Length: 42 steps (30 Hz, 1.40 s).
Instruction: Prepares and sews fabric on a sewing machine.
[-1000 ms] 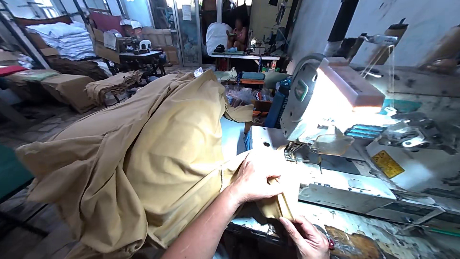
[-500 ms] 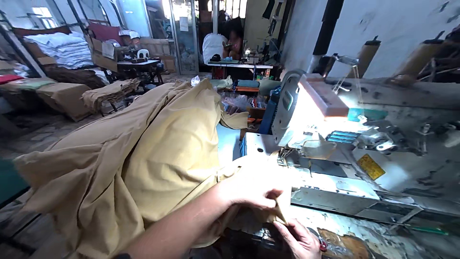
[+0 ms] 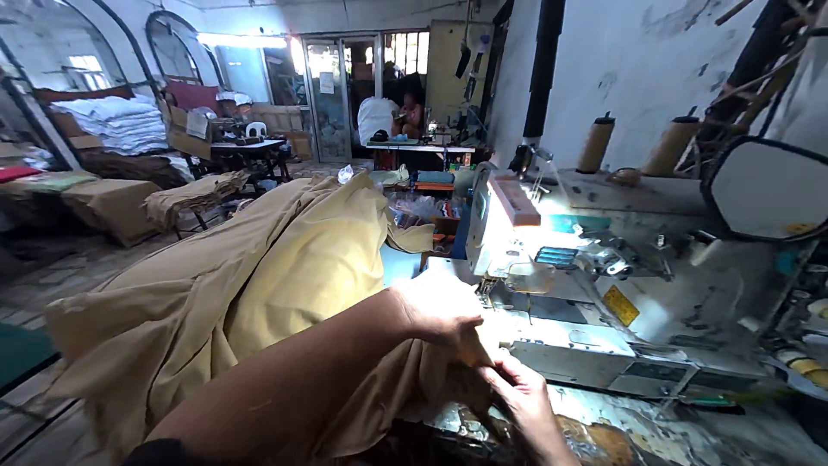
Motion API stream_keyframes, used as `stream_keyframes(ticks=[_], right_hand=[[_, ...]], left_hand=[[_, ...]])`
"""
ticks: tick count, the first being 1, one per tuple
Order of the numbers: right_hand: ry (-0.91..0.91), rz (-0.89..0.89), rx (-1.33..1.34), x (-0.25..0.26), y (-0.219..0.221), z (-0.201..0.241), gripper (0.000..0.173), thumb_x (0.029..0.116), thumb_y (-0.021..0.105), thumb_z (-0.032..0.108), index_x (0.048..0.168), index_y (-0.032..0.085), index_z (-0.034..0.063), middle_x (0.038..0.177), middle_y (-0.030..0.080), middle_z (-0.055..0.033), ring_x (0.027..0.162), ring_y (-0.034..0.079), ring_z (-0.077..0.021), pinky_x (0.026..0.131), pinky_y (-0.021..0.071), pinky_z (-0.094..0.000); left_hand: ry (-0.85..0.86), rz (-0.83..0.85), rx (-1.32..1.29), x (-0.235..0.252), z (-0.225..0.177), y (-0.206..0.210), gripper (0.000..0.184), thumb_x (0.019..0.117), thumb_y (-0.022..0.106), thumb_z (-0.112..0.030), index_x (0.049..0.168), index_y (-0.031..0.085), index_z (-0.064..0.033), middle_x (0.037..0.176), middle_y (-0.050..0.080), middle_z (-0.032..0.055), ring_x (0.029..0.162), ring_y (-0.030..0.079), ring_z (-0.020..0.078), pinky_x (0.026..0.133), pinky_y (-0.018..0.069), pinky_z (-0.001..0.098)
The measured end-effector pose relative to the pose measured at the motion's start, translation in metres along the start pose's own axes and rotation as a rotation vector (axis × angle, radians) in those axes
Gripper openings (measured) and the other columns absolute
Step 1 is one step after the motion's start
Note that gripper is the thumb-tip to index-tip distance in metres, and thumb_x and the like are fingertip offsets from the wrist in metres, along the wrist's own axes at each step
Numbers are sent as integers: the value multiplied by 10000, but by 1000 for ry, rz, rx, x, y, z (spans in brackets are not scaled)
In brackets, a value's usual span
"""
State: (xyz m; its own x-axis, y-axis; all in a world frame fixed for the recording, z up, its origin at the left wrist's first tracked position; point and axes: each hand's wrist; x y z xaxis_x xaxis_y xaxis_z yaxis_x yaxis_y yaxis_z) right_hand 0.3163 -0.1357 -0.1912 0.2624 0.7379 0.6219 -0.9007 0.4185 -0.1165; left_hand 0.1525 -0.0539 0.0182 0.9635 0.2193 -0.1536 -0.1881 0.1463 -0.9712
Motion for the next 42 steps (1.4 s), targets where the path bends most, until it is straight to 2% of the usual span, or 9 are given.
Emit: stream_keyframes(ticks=[7, 22, 29, 30, 33, 35, 37, 38, 42], right_hand=[[-39, -92, 20, -16, 8, 7, 105, 805, 775, 78, 862, 750, -6, 859, 742, 3, 827, 679, 62, 800, 555, -110], [7, -98, 86, -28, 9, -1, 76, 846, 756, 115, 848, 757, 38, 806, 717, 39, 754, 656, 58, 720, 545, -105], [-61, -54, 66, -31, 1, 5, 83, 884, 747, 107, 896, 776, 31, 873, 747, 16, 851, 677, 48, 816, 552, -115], [-63, -50, 65, -31, 0, 4, 82, 888, 748, 113, 899, 777, 37, 880, 749, 17, 865, 680, 42, 828, 554, -121], [-74, -42, 38, -26, 0, -1, 92, 903, 748, 133, 913, 774, 46, 892, 749, 14, 877, 677, 38, 831, 547, -118], [-95, -24, 27, -17, -1, -7, 99, 911, 742, 124, 911, 764, 28, 897, 743, -4, 880, 675, 29, 834, 547, -119], [-108, -12, 35, -8, -2, -11, 101, 905, 739, 103, 903, 757, 3, 890, 740, -20, 857, 672, 33, 816, 545, -111], [-113, -7, 46, -4, -2, -13, 101, 905, 739, 93, 901, 755, -7, 890, 741, -27, 833, 672, 32, 793, 551, -112], [-114, 7, 21, 6, -3, -18, 113, 902, 744, 100, 901, 763, -11, 885, 747, -35, 777, 668, 31, 749, 556, -116]], left_hand=[[19, -39, -22, 0, 7, 6, 186, 948, 664, -194, 989, 714, -19, 909, 683, 163, 885, 670, 344, 716, 487, 532], [117, -195, -8, 7, 13, 22, 138, 875, 726, -164, 832, 706, -34, 767, 657, 115, 760, 666, 297, 634, 490, 483], [100, -141, 99, 11, 22, 19, 229, 903, 682, -285, 750, 638, -120, 689, 597, 40, 680, 635, 221, 573, 459, 418], [122, -187, 103, 13, 27, 27, 233, 915, 659, -305, 754, 639, -138, 695, 589, 22, 684, 626, 199, 582, 457, 402], [377, -723, 37, 42, 84, 99, 216, 901, 611, -406, 768, 672, -248, 695, 546, -57, 656, 556, 114, 558, 419, 325], [358, -702, 44, 43, 90, 94, 212, 881, 613, -408, 735, 644, -258, 673, 525, -60, 636, 544, 120, 540, 407, 333], [198, -351, 120, 26, 62, 39, 194, 869, 628, -358, 739, 651, -216, 651, 552, -27, 644, 596, 162, 551, 431, 382], [186, -313, 109, 27, 60, 29, 171, 835, 652, -361, 753, 674, -213, 652, 570, -18, 644, 607, 176, 542, 429, 403], [274, -517, 90, 51, 98, 56, 204, 765, 650, -519, 831, 700, -332, 716, 587, -87, 690, 584, 117, 564, 434, 403]])
Point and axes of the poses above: each hand's wrist, its own x-axis towards the middle knuckle, its own y-axis out of the palm, z = x × y
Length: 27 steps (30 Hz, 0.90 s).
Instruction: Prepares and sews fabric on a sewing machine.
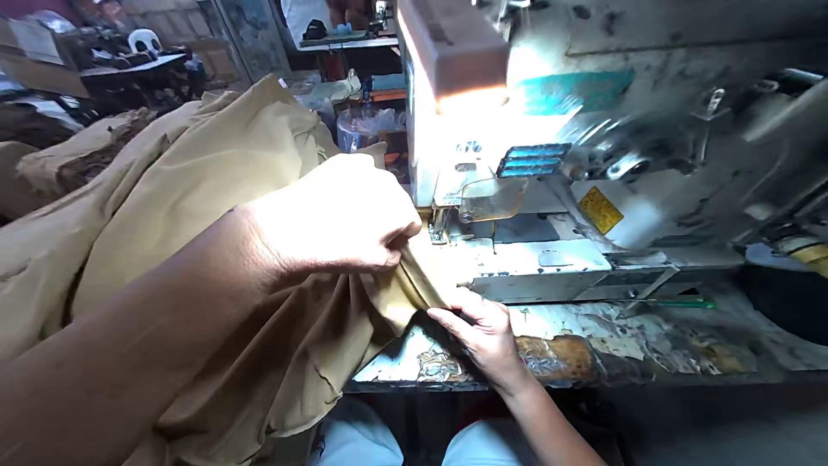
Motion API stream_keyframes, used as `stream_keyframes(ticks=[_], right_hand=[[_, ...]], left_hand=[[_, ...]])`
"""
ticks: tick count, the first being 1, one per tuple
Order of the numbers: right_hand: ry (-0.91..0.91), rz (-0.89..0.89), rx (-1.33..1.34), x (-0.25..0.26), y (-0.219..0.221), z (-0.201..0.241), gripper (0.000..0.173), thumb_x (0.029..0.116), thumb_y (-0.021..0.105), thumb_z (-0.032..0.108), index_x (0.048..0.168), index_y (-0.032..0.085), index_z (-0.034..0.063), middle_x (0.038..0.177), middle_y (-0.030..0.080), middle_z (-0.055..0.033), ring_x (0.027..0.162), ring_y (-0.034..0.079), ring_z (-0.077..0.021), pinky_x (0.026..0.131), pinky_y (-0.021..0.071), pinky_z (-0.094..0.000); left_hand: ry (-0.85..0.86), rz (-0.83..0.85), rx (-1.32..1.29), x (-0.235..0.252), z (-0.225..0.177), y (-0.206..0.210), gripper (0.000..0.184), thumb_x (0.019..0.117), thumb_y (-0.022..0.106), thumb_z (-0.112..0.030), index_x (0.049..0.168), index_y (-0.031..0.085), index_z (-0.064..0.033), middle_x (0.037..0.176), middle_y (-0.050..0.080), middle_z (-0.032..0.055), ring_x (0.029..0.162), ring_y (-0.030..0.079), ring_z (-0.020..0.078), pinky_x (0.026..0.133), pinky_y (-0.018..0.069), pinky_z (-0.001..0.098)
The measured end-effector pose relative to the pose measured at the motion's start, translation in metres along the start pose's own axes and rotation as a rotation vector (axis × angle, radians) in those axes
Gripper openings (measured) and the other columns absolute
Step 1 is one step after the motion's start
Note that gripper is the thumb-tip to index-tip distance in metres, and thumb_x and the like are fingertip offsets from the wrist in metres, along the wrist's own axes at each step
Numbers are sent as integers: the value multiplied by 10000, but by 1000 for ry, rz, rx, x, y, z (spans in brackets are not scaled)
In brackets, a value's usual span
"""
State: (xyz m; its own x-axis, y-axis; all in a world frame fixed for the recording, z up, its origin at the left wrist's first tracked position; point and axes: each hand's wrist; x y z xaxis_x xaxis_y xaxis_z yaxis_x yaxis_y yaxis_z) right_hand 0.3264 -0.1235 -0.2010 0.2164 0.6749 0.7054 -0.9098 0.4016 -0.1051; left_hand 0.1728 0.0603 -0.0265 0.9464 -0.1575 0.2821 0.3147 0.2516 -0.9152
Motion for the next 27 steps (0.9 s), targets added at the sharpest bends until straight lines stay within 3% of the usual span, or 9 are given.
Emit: stream_keyframes(ticks=[9, 13, 14, 15, 16, 18, 23, 27], right_hand=[[-19, -17, -40, 5, 1, 5, 103, 883, 758, 114, 906, 776, 15, 888, 756, -22, 831, 686, 23, 788, 557, -120], [-19, -41, -53, 5, 3, 5, 112, 880, 750, 144, 899, 778, 37, 867, 749, 4, 784, 675, 41, 747, 556, -109], [-26, -44, -49, 5, 3, 4, 112, 880, 747, 147, 894, 778, 40, 863, 748, 8, 772, 671, 47, 736, 555, -106], [-32, -46, -48, 5, 3, 3, 118, 878, 744, 152, 890, 775, 39, 860, 746, 9, 774, 669, 52, 740, 552, -104], [-29, -53, -46, 6, 4, 3, 119, 867, 746, 151, 880, 777, 36, 851, 747, 8, 766, 669, 54, 734, 553, -106], [1, -64, -47, 5, 4, 5, 120, 849, 754, 152, 856, 775, 34, 827, 742, 10, 751, 667, 55, 720, 551, -105], [37, -68, -47, 3, 5, 6, 120, 843, 758, 140, 854, 772, 21, 807, 734, 5, 697, 643, 64, 666, 536, -99], [15, -65, -15, 2, 4, 0, 111, 856, 768, 159, 864, 771, 48, 831, 738, 32, 751, 658, 69, 715, 550, -100]], left_hand=[[-49, 4, 58, -33, 13, 30, 214, 821, 637, -536, 866, 673, -330, 780, 590, -78, 765, 604, 130, 626, 457, 417], [15, -155, 66, -26, 0, 20, 203, 838, 658, -470, 787, 674, -274, 725, 591, -56, 697, 601, 148, 583, 444, 417], [-15, -54, 68, -17, -18, -8, 202, 844, 681, -425, 778, 697, -235, 713, 617, -32, 685, 616, 166, 587, 450, 425], [-168, 281, 57, 1, -49, -56, 192, 901, 702, -348, 859, 738, -164, 799, 689, 26, 788, 665, 218, 688, 472, 469], [-257, 445, 29, 15, -66, -80, 184, 915, 709, -286, 895, 739, -106, 838, 702, 77, 834, 673, 264, 728, 467, 500], [-311, 510, -17, 22, -73, -90, 178, 914, 711, -236, 903, 734, -60, 851, 701, 118, 856, 667, 299, 754, 451, 515], [-266, 407, -30, 14, -69, -83, 171, 898, 729, -225, 853, 723, -60, 801, 683, 115, 810, 662, 298, 729, 455, 502], [-214, 299, -64, 9, -59, -69, 162, 867, 738, -215, 803, 713, -68, 744, 657, 97, 751, 653, 283, 677, 450, 499]])
Point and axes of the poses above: each hand's wrist, its own x-axis towards the middle knuckle, its own y-axis out of the palm, z = x × y
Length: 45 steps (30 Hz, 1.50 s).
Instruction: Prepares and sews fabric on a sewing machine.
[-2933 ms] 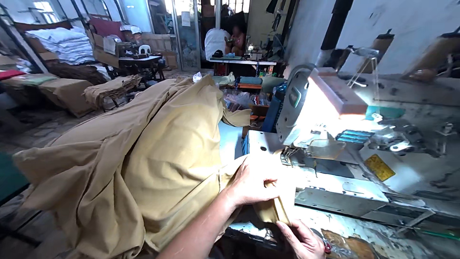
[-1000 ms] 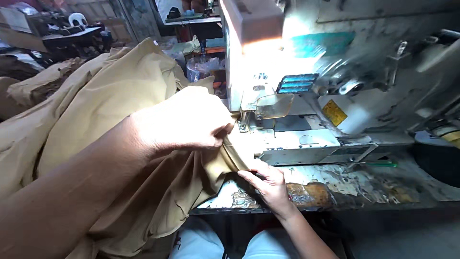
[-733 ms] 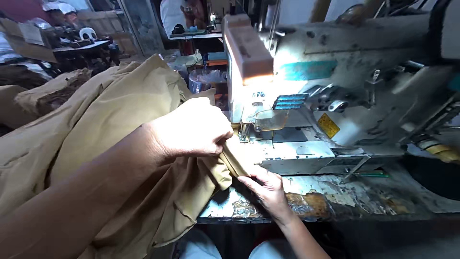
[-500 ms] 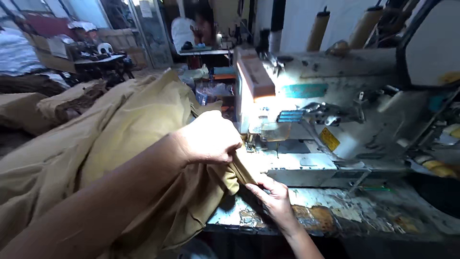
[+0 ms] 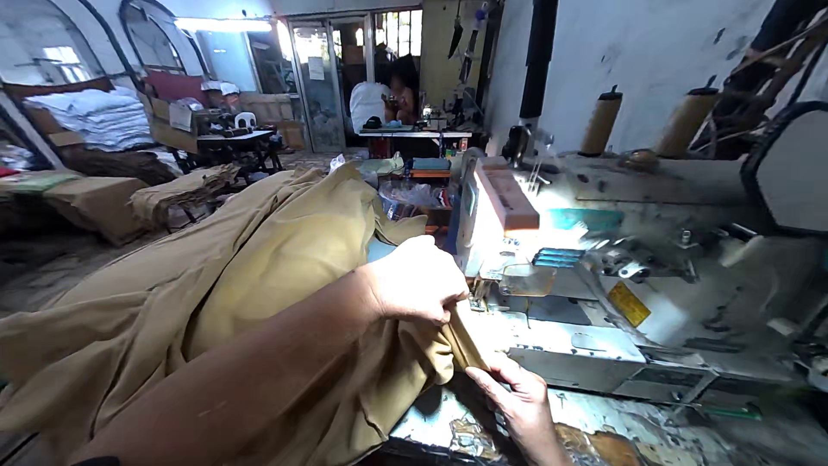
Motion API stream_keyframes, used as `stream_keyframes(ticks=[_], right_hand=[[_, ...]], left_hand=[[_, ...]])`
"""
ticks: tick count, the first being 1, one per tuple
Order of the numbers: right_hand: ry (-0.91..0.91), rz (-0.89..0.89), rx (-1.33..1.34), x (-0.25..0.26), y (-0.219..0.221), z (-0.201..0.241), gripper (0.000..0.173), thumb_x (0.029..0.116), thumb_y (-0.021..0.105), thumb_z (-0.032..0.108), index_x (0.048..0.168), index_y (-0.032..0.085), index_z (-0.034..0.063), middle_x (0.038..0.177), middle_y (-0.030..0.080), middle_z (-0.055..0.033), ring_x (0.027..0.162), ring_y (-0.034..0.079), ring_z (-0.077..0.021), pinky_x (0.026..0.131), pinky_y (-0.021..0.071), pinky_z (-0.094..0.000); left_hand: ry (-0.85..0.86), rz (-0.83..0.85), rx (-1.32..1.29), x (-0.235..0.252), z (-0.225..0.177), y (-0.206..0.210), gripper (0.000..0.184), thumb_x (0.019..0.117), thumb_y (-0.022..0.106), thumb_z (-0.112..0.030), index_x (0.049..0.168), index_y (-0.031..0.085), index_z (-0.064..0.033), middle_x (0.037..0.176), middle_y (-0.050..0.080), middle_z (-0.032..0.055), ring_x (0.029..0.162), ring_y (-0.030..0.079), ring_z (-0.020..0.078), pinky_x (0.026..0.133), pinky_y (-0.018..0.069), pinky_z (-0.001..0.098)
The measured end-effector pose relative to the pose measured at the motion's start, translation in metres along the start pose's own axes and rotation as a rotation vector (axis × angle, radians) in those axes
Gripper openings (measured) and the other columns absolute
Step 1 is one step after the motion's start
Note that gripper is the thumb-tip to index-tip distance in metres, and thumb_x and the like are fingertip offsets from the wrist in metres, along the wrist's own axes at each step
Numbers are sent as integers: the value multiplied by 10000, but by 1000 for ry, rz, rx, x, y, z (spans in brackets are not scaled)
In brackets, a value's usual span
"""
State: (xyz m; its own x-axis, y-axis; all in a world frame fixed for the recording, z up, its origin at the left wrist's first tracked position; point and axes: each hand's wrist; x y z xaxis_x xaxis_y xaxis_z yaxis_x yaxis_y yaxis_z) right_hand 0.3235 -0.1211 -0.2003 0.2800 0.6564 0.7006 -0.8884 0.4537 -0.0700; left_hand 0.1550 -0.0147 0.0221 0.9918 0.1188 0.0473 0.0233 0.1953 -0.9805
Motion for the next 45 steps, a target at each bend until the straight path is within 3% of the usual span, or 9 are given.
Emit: stream_keyframes(ticks=[10, 14, 17, 20, 22, 26, 32, 39, 45], right_hand=[[-36, 63, -27, 4, -4, 0, 126, 896, 755, 136, 884, 759, 11, 851, 741, -3, 775, 668, 52, 740, 554, -105], [-15, 85, 4, 5, -6, -1, 115, 909, 745, 101, 907, 760, -12, 883, 751, -31, 783, 673, 31, 739, 560, -126], [-11, 86, 6, 5, -6, 0, 118, 908, 745, 98, 908, 759, -19, 883, 749, -31, 787, 669, 33, 743, 559, -124], [-30, 83, 8, 6, -6, 1, 101, 905, 745, 89, 914, 762, -10, 918, 761, -30, 848, 686, 30, 799, 565, -130], [-37, 81, 11, 6, -6, 1, 102, 901, 746, 88, 927, 769, -8, 933, 766, -29, 874, 691, 32, 822, 563, -129], [-21, 89, 15, 5, -6, 0, 116, 913, 735, 85, 931, 767, -25, 935, 766, -46, 852, 690, 22, 799, 567, -134], [-34, 84, 22, 6, -7, 0, 108, 906, 730, 80, 917, 770, -20, 904, 763, -37, 813, 675, 46, 778, 550, -109], [-19, 94, 42, 6, -7, -1, 111, 912, 723, 81, 913, 770, -20, 901, 762, -34, 768, 662, 53, 729, 546, -107], [24, 99, 42, 2, -9, 11, 121, 919, 720, 97, 891, 776, -6, 887, 763, -31, 833, 689, 21, 790, 561, -138]], left_hand=[[54, -107, 56, 0, 17, 11, 198, 851, 694, -282, 767, 702, -103, 690, 618, 68, 712, 636, 268, 660, 443, 484], [225, -435, 85, 19, 54, 62, 242, 807, 636, -505, 825, 733, -283, 718, 613, -58, 735, 582, 149, 751, 420, 453], [176, -317, 136, 22, 57, 55, 235, 798, 645, -478, 806, 708, -252, 702, 601, -30, 717, 576, 172, 715, 394, 448], [211, -368, 84, 20, 53, 53, 232, 807, 654, -500, 771, 708, -277, 674, 580, -58, 689, 548, 140, 732, 380, 436], [157, -198, 120, 10, 28, 25, 236, 852, 633, -440, 734, 663, -237, 655, 557, -39, 679, 551, 162, 695, 373, 425], [215, -347, 67, 21, 55, 49, 290, 746, 701, -517, 694, 653, -236, 610, 523, -39, 641, 518, 163, 705, 357, 445], [94, -155, 146, 0, 8, 7, 330, 869, 620, -391, 627, 561, -174, 582, 498, -17, 644, 534, 197, 659, 333, 414], [103, -136, 141, -1, 6, 1, 357, 873, 624, -431, 640, 572, -165, 584, 467, -4, 645, 519, 208, 677, 325, 424], [74, -200, 147, -7, 2, 6, 479, 868, 608, -552, 612, 530, -155, 572, 447, 2, 626, 509, 213, 663, 325, 430]])
Point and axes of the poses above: each hand's wrist, its own x-axis towards the middle knuckle, its own y-axis out of the palm, z = x × y
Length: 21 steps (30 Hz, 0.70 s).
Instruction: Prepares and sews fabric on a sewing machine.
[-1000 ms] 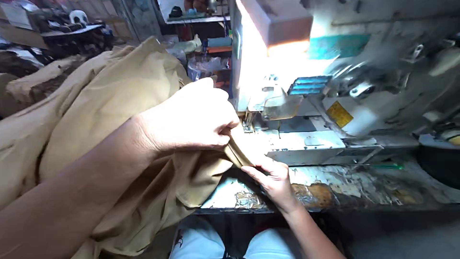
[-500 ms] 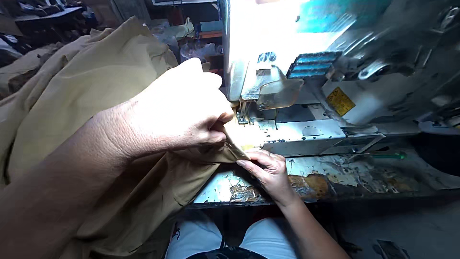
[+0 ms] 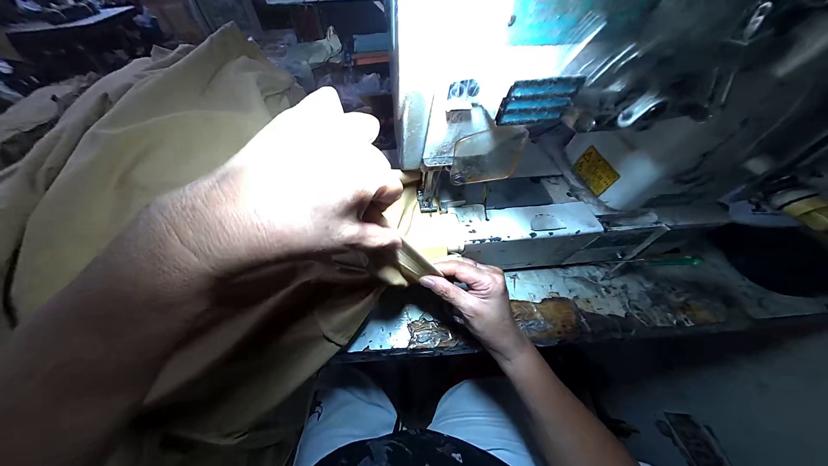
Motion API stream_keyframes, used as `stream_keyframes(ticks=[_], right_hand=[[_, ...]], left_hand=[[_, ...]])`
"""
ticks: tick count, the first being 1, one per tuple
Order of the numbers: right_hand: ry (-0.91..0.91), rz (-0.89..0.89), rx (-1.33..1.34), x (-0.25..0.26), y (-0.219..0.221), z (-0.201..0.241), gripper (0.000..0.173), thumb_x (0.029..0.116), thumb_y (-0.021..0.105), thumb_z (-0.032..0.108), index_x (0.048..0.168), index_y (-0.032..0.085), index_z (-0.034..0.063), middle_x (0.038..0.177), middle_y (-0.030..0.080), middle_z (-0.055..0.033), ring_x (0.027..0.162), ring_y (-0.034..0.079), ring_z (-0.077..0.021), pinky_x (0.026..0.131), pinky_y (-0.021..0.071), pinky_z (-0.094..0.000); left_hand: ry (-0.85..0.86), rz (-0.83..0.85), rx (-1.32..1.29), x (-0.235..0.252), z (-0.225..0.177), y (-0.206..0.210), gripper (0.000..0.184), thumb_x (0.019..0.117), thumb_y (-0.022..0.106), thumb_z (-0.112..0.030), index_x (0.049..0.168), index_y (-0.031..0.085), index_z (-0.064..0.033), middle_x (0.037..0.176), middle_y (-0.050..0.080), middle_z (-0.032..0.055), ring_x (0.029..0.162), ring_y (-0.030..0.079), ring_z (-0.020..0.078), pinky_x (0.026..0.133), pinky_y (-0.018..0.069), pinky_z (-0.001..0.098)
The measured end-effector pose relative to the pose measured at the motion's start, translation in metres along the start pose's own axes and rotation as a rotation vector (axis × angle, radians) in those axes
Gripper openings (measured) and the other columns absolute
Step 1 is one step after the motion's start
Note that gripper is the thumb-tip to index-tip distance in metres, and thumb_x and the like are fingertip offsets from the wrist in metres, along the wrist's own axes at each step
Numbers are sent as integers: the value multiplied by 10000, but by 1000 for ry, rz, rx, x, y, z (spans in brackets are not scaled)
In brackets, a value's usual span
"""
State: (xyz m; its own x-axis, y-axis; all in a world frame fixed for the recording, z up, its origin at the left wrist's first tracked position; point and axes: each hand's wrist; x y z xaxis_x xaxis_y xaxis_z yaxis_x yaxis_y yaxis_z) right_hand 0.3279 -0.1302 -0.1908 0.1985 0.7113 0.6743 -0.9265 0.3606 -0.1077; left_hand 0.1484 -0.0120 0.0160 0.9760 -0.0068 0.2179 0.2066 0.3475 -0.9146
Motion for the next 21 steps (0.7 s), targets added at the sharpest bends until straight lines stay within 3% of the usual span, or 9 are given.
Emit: stream_keyframes(ticks=[2, 3, 5, 6, 8, 12, 17, 19, 21], right_hand=[[61, 7, 5, -15, 0, 17, 153, 939, 710, 141, 894, 771, 7, 884, 756, -10, 839, 677, 38, 790, 552, -129], [75, 2, 14, -24, 1, 24, 161, 947, 706, 161, 899, 769, 20, 888, 756, -3, 849, 680, 37, 798, 555, -129], [84, -34, 34, -38, 4, 30, 166, 959, 704, 186, 911, 771, 42, 895, 756, 5, 857, 683, 31, 808, 556, -130], [88, -51, 37, -41, 5, 31, 165, 958, 706, 184, 911, 773, 41, 889, 755, 2, 844, 682, 29, 795, 557, -128], [83, -62, 27, -42, 4, 32, 170, 961, 701, 178, 910, 774, 34, 877, 753, -6, 817, 676, 29, 771, 552, -124], [40, -66, -11, -33, 4, 30, 155, 958, 702, 171, 911, 774, 43, 877, 758, 8, 844, 680, 38, 799, 547, -116], [20, -107, -26, -12, 13, 11, 135, 936, 706, 111, 905, 771, -4, 866, 745, -21, 802, 671, 30, 760, 556, -125], [-88, -137, -98, -11, -6, 23, 124, 974, 680, 149, 941, 769, 68, 919, 748, 25, 884, 683, 20, 819, 569, -148], [-264, -269, -329, -24, -57, 49, 153, 1053, 575, 265, 1071, 718, 213, 1058, 728, 125, 1038, 671, 22, 914, 552, -185]], left_hand=[[-48, -128, -56, -13, -23, 21, 517, 865, 591, -636, 692, 610, -149, 668, 517, 13, 765, 526, 261, 748, 345, 466], [-75, -177, -97, -22, -38, 40, 487, 868, 614, -631, 790, 678, -155, 804, 623, 21, 932, 573, 297, 851, 374, 513], [-155, -184, -166, -39, -63, 81, 265, 903, 666, -412, 1013, 761, -190, 1224, 724, -2, 1334, 545, 310, 1104, 324, 633], [-194, -197, -200, -44, -69, 97, 181, 942, 618, -255, 1041, 755, -189, 1328, 694, -15, 1409, 500, 298, 1140, 281, 656], [-261, -243, -217, -44, -72, 107, 207, 958, 553, -124, 989, 749, -185, 1337, 694, -33, 1421, 496, 274, 1146, 268, 654], [-280, -236, -219, -36, -64, 99, 215, 950, 539, -128, 961, 748, -173, 1257, 730, -29, 1387, 529, 278, 1139, 252, 670], [-339, -217, -235, -24, -50, 99, 247, 955, 514, -112, 1052, 737, -156, 1195, 743, -24, 1370, 539, 269, 1157, 243, 672], [-410, -261, -221, -22, -71, 101, 257, 936, 528, -88, 1073, 736, -157, 1290, 710, -7, 1425, 486, 300, 1158, 231, 711], [-463, -366, -234, -29, -99, 120, 289, 964, 543, -126, 1166, 736, -201, 1379, 668, -14, 1446, 464, 307, 1158, 221, 710]])
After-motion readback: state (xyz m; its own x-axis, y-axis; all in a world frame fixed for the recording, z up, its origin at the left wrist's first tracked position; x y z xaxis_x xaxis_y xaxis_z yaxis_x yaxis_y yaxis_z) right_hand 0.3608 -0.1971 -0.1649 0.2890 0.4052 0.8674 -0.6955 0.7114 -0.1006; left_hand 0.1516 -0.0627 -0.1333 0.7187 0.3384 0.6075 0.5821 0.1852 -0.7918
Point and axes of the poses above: each hand's wrist, its own x-axis towards the middle knuckle, its own y-axis out of the palm, z = x × y
